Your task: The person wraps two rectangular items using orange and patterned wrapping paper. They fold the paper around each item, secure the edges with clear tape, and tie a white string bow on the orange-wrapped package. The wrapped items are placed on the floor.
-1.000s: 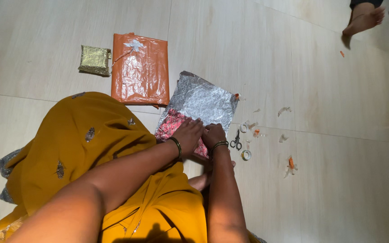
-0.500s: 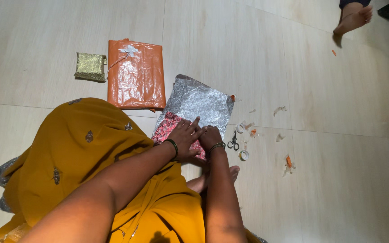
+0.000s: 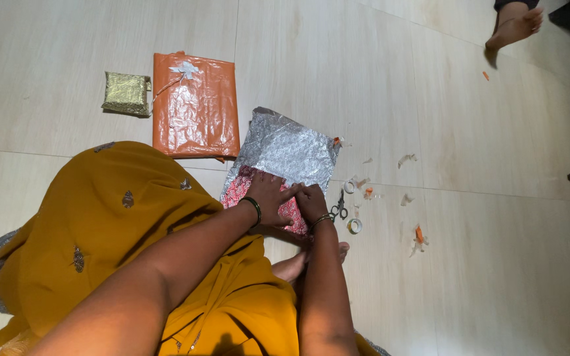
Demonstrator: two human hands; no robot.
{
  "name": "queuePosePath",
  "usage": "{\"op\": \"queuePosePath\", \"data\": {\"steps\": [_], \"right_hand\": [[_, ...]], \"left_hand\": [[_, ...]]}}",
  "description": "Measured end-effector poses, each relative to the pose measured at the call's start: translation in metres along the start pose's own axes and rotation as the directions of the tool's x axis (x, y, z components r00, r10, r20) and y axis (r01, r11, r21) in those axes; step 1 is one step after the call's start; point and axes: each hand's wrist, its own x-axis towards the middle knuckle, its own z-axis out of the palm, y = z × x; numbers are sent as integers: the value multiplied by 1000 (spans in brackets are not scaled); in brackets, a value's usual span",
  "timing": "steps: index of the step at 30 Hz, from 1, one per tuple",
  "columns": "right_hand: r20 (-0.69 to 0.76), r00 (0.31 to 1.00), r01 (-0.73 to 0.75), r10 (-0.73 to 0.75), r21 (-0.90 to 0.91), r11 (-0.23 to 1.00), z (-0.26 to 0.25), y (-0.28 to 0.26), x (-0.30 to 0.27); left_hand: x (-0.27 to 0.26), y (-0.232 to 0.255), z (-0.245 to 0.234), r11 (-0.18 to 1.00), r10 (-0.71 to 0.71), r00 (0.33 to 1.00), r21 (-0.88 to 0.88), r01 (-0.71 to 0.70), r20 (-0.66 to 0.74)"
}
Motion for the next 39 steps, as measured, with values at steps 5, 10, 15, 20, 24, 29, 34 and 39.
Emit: {"op": "queuePosePath", "data": {"steps": [5,10,15,20,24,29,34,39], "right_hand": [[50,998,-35,37,-39,999,-4,4,3],[-68,986,137,-149,-164,977,-17,-10,-4],[20,992,129,-128,-115,985,-17,-48,5],[-6,997,-73,73,-147,986,4,-88,-1],[10,998,-61,64,-168,984,-1,-100,-2],[70,983,-153,172,-221,963,-6,-105,-3],[33,992,-112,123,-233,966,-4,-101,-3],[19,997,-68,76,-270,961,1,-92,0]], "left_hand": [[-4,0,-7,1000,11,1000,4,-11,15],[-2,1,-20,1000,-16,997,-25,17,76],[8,-9,-10,993,-60,997,-95,65,51],[20,-29,4,991,-72,997,-116,70,-14],[23,-34,-3,981,-79,985,-163,104,153],[21,-48,-16,964,-136,966,-196,180,221],[22,-71,-18,926,-202,942,-262,273,266],[18,-81,-17,894,-247,928,-303,329,280]]}}
